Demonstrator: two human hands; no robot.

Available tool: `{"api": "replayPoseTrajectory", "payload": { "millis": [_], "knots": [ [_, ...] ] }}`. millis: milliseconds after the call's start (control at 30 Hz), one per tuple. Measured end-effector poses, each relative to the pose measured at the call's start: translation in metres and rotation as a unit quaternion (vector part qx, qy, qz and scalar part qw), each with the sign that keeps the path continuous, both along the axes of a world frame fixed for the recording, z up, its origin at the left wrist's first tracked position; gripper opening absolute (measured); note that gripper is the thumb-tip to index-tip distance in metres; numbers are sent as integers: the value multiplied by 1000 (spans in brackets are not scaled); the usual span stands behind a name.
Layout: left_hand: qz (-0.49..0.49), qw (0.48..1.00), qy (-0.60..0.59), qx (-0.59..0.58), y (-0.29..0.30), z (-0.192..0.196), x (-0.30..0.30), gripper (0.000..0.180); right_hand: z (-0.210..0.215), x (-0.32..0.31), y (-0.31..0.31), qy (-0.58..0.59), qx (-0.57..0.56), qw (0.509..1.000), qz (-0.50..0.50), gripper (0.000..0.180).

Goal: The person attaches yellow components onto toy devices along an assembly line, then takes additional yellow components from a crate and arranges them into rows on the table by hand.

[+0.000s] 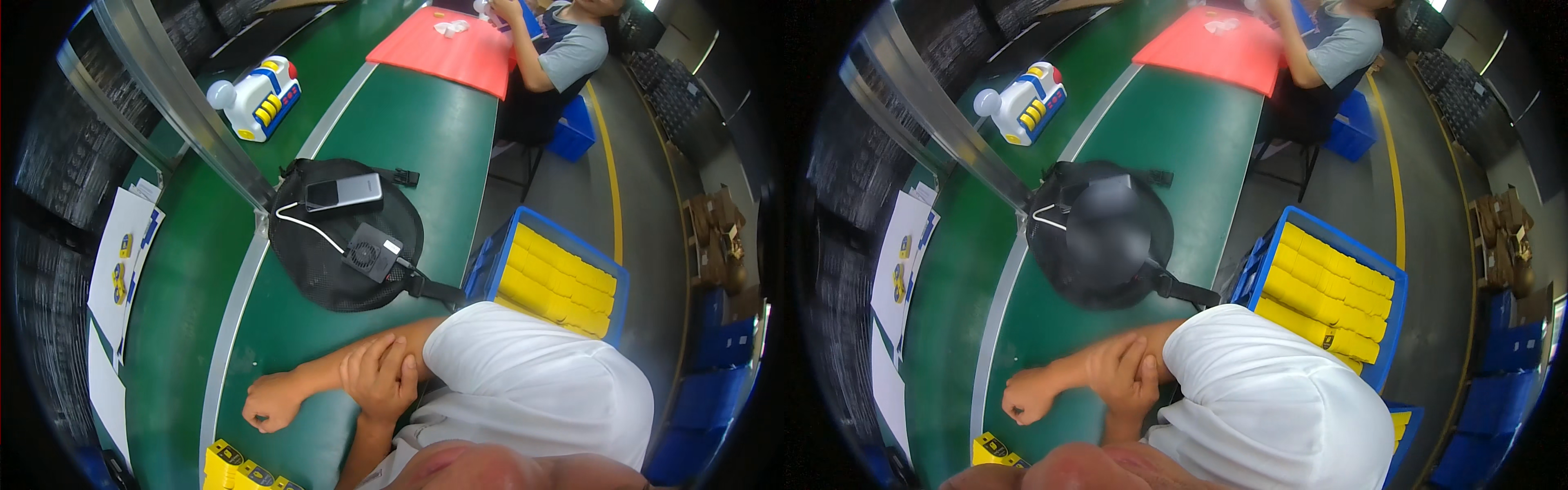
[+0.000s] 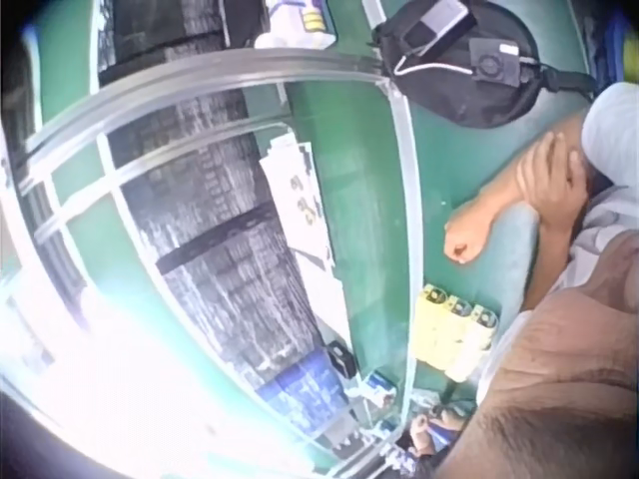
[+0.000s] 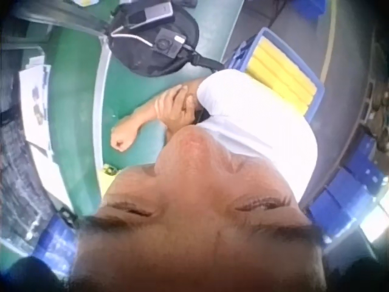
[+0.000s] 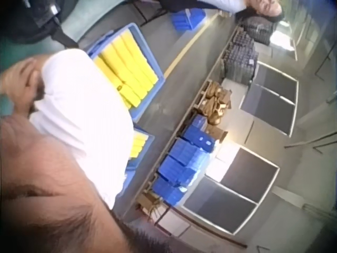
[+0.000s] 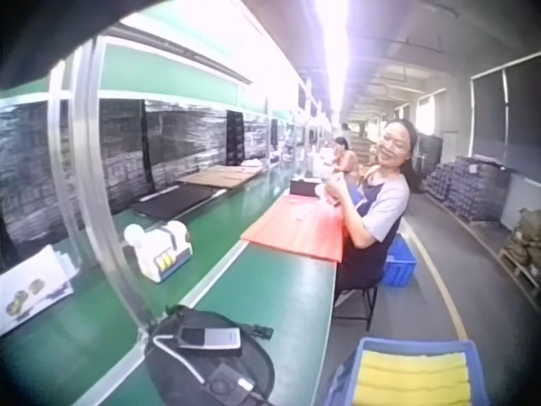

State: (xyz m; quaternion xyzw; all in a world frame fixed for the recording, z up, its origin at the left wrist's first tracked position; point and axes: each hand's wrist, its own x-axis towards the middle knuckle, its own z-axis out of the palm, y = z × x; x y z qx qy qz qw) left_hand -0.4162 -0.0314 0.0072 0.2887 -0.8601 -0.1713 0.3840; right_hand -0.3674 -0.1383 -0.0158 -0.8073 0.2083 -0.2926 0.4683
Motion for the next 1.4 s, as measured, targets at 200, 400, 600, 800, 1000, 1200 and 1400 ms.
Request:
{"api": "replayPoseTrajectory", "payload": {
  "millis": [200, 400, 600, 800, 1000, 1200, 1400],
  "knots": [
    [0, 1000, 9, 14, 0, -2, 0, 23, 3, 1, -1, 4, 1, 1000, -5, 16],
    [-4, 1000, 9, 19, -1, 2, 0, 24, 3, 0, -2, 2, -12, 1000, -5, 16],
    [-6, 1000, 12, 19, -1, 1, 0, 25, -3, 2, -3, -14, -14, 1000, -9, 15],
    [-1, 999, 24, 36, 3, -4, 1, 23, 3, 2, 0, -24, -9, 1000, -3, 14],
    [-1, 1000, 17, 21, 0, 1, -1, 29, -1, 4, -2, -18, -1, 1000, -6, 14],
    [2, 1000, 1, 9, 1, 4, -1, 29, -1, 5, -1, -23, -14, 1000, -11, 14],
    [1, 1000, 18, 23, 0, 4, -2, 28, 7, 0, -1, 11, 7, 1000, -6, 18]
  ]
}}
